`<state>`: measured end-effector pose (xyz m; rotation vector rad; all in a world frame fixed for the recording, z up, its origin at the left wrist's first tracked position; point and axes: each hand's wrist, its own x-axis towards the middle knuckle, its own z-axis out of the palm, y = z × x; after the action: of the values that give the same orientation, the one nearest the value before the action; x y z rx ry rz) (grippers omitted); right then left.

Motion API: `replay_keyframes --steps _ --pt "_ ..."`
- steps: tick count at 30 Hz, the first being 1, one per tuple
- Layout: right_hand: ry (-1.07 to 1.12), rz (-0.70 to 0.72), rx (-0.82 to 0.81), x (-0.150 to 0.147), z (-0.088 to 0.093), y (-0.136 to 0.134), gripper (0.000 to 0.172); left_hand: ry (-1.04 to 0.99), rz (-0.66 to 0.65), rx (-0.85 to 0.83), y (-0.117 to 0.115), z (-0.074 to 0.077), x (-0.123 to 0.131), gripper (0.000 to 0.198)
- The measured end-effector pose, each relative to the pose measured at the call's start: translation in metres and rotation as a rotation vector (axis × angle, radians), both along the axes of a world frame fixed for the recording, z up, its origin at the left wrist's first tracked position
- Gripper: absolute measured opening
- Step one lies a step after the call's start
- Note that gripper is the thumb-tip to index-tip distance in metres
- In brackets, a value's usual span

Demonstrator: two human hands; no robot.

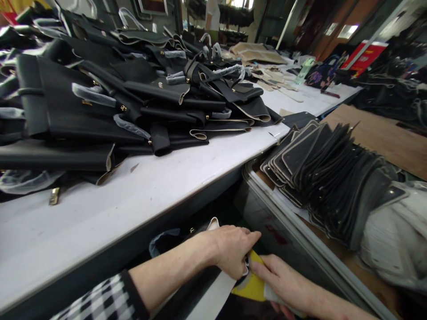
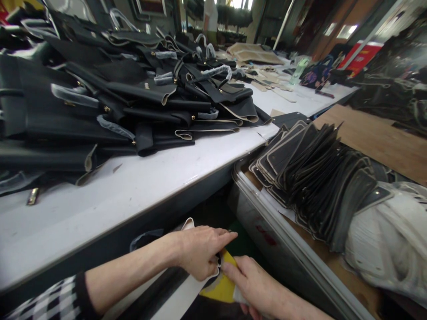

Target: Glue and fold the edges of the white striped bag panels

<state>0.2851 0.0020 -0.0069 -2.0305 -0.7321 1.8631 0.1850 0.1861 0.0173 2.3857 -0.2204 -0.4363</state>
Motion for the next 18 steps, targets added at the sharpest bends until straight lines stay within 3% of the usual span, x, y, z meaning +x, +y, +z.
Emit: replay_keyframes --steps 10,18 --pt "-0.034 0.031 0.043 0.008 -0.009 -0.001 0.055 -0.087 0.030 0.140 -0.002 0.003 -0.011 0.030" --pt "-0.017 -0.033 0.036 -0.005 -0.013 -0.004 0.060 -0.036 -0.026 0.149 -0.002 0.008 -0.007 0.032"
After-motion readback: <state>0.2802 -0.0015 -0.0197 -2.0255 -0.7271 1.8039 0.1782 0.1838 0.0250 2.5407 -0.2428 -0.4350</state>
